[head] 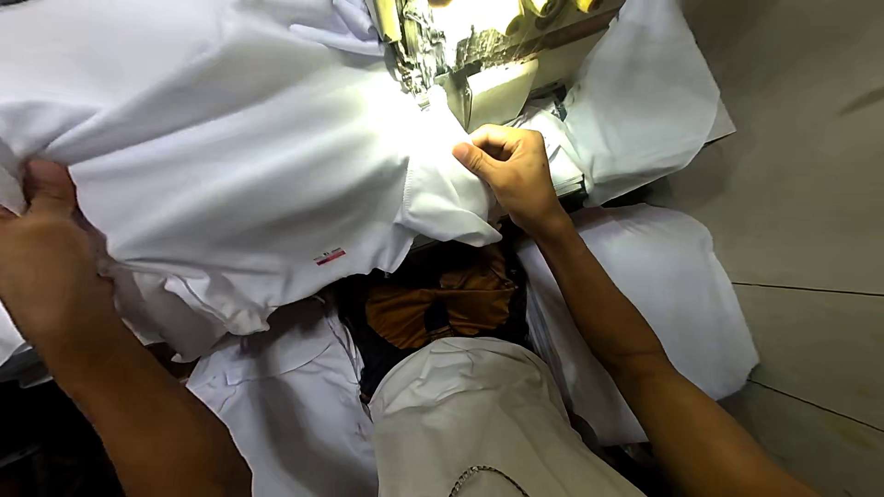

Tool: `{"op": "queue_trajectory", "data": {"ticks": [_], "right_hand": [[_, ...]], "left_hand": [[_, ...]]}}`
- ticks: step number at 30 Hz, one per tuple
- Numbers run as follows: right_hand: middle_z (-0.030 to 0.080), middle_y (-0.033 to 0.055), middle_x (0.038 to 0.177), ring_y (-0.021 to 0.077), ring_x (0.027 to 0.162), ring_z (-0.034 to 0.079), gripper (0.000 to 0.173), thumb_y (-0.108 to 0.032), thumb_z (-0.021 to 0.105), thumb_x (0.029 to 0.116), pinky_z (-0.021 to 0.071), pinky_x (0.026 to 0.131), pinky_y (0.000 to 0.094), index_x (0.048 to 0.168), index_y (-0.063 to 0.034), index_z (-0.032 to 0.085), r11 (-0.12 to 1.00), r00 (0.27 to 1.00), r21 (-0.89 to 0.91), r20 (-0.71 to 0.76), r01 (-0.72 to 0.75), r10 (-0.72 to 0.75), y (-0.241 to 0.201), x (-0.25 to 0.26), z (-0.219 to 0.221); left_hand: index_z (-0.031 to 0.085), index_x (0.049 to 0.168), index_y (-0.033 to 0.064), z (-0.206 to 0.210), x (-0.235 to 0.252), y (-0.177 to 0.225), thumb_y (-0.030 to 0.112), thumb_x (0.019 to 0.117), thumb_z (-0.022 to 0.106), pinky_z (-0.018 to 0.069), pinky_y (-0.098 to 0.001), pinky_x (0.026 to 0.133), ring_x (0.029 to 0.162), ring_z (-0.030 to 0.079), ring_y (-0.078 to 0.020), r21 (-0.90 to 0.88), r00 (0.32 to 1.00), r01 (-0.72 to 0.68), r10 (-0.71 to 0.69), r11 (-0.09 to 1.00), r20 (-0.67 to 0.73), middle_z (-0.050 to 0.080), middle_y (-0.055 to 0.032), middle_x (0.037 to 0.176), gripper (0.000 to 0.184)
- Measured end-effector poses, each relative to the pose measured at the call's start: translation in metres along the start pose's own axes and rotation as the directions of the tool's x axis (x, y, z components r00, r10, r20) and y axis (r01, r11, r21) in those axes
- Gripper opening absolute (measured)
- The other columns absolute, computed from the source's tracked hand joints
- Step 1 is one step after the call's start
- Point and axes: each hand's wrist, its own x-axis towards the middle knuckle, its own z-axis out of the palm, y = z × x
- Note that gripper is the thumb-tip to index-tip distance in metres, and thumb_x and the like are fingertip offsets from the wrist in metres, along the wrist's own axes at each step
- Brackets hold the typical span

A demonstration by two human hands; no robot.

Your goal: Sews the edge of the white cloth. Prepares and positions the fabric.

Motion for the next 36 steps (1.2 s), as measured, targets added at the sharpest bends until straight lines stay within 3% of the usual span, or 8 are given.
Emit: {"op": "queue_trajectory", "data": {"ticks": [7,11,14,18,22,26,30,36], "right_hand": [[0.065,-0.0031,0.072,-0.0005,0.06,0.057,0.015,-0.017,0.071,0.097,0.0467,0.056,0.0165,0.087,-0.0056,0.071,0.999,1.0,-0.039,0.025,0.011,-0.01,-0.004,0.009,-0.002],[0.065,-0.0034,0.072,0.0008,0.06,0.058,0.015,-0.019,0.071,0.0971,0.0483,0.056,0.0174,0.087,-0.0071,0.07,0.998,0.994,-0.045,0.103,-0.043,0.047,-0.006,0.007,-0.008],[0.064,-0.003,0.072,0.0009,0.06,0.058,0.015,-0.02,0.071,0.0965,0.0489,0.056,0.0177,0.089,-0.0067,0.07,0.992,0.97,-0.093,0.22,-0.085,0.104,-0.008,0.002,-0.024],[0.066,-0.0032,0.078,0.0004,0.067,0.06,0.011,-0.016,0.069,0.0973,0.0517,0.064,0.0168,0.093,-0.0056,0.07,0.989,0.942,-0.039,0.301,-0.139,0.145,-0.001,-0.001,-0.044],[0.064,-0.0045,0.079,-0.0002,0.066,0.057,0.009,-0.01,0.062,0.0998,0.049,0.062,0.0167,0.095,-0.0052,0.068,0.973,0.926,0.103,0.341,-0.206,0.16,0.008,0.0,-0.053],[0.062,-0.0048,0.076,-0.0003,0.064,0.054,0.01,-0.01,0.062,0.1,0.0469,0.059,0.0167,0.093,-0.0058,0.068,0.957,0.918,0.159,0.357,-0.242,0.173,0.012,0.0,-0.053],[0.067,-0.0038,0.082,0.0011,0.072,0.061,0.008,-0.008,0.063,0.0985,0.0531,0.068,0.0191,0.094,-0.0061,0.07,0.948,0.928,0.187,0.321,-0.256,0.188,0.006,0.001,-0.055],[0.062,0.0023,0.067,0.0064,0.051,0.053,0.015,-0.007,0.068,0.0961,0.0441,0.046,0.0181,0.11,-0.0054,0.061,0.973,0.959,0.109,0.226,-0.202,0.173,-0.017,-0.028,-0.033]], "left_hand": [[0.057,0.141,0.0147,0.015,0.072,-0.018,0.067,0.0979,0.051,0.0487,-0.0423,0.103,0.118,0.061,-0.0146,0.262,0.998,-0.053,0.048,0.964,0.027,0.063,-0.011,0.132,0.068],[0.051,0.142,-0.0035,0.022,0.0,0.024,0.051,0.1066,0.044,0.0422,-0.0574,0.109,0.13,0.055,-0.0418,0.511,0.957,-0.22,0.285,0.831,-0.052,0.058,-0.03,0.137,0.065],[0.057,0.13,0.0051,0.047,-0.112,0.079,0.034,0.1106,0.044,0.052,-0.0312,0.09,0.103,0.063,-0.0125,0.119,0.945,-0.325,0.316,0.938,0.082,0.064,-0.0067,0.116,0.037],[0.068,0.123,0.0069,0.13,-0.182,0.073,0.066,0.1045,0.017,0.06,-0.0319,0.077,0.086,0.072,-0.0154,-0.5,0.537,0.345,0.271,0.794,0.799,0.075,-0.0073,0.102,0.081],[0.063,0.13,0.0073,0.17,-0.189,0.072,0.074,0.0989,0.026,0.0582,-0.024,0.067,0.084,0.072,-0.0158,-0.445,0.359,0.833,0.292,0.33,0.887,0.071,-0.0141,0.119,0.083],[0.065,0.118,0.0193,0.164,-0.192,0.097,0.049,0.1105,0.026,0.0455,-0.0148,0.047,0.055,0.056,-0.003,-0.511,0.527,0.835,-0.03,0.205,0.849,0.071,-0.0024,0.096,0.049],[0.064,0.092,0.0164,0.139,-0.18,0.09,0.03,0.1127,0.033,0.0504,-0.0169,0.049,0.052,0.059,-0.0003,-0.659,0.953,0.28,-0.118,0.698,0.281,0.069,0.0077,0.071,0.04],[0.056,0.079,0.0238,0.102,-0.089,0.094,0.026,0.1102,0.044,0.0531,-0.0191,0.053,0.053,0.058,0.001,-0.424,0.986,-0.145,0.168,0.894,0.016,0.057,0.0178,0.062,0.033]]}}
